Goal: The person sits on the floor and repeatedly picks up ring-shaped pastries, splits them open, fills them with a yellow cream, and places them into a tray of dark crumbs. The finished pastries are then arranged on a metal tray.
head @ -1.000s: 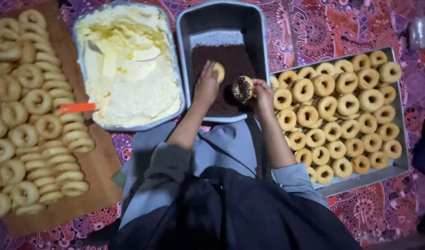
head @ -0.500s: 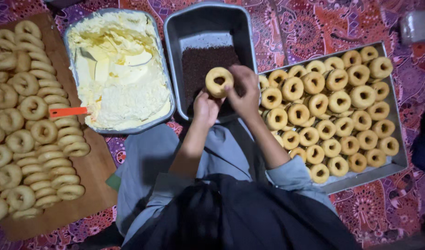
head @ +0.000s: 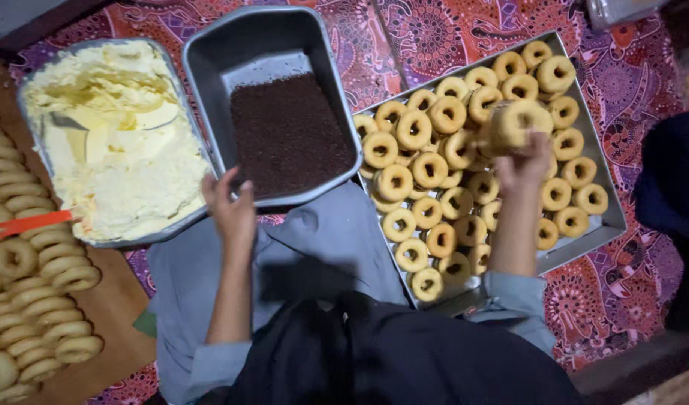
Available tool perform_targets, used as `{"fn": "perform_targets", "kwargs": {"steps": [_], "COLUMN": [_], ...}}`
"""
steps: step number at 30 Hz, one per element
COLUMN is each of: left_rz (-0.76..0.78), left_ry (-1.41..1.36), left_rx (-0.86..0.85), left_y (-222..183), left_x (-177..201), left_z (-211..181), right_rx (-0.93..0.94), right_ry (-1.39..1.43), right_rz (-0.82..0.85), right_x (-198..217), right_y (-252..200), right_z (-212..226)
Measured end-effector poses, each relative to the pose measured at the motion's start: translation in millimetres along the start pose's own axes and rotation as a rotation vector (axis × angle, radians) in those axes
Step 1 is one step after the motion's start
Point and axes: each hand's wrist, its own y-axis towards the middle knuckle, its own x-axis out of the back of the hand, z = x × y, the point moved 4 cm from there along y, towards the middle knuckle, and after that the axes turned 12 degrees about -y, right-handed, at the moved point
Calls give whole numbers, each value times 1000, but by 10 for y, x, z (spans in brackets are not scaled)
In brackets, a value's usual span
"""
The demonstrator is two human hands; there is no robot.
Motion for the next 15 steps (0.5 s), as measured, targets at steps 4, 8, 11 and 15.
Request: {"fn": "perform_targets", "kwargs": {"steps": [4, 8, 11, 15], "left_rz": [-155, -254, -378, -536], "left_ry": [18, 224, 160, 95], "left_rx": [50, -25, 14, 141], "left_y": [-435, -716, -893, -1285], "left_x": [608, 1122, 1532, 2038], "left_z": [215, 405, 631, 1080], "right_rx": [252, 135, -29, 1], "right_ry": [-148, -125, -265, -507], "right_rz": [-328, -405, -453, -555], "right_x": [678, 685, 613, 507], "right_y": [481, 836, 914, 934], "right_z": [783, 882, 780, 734]}}
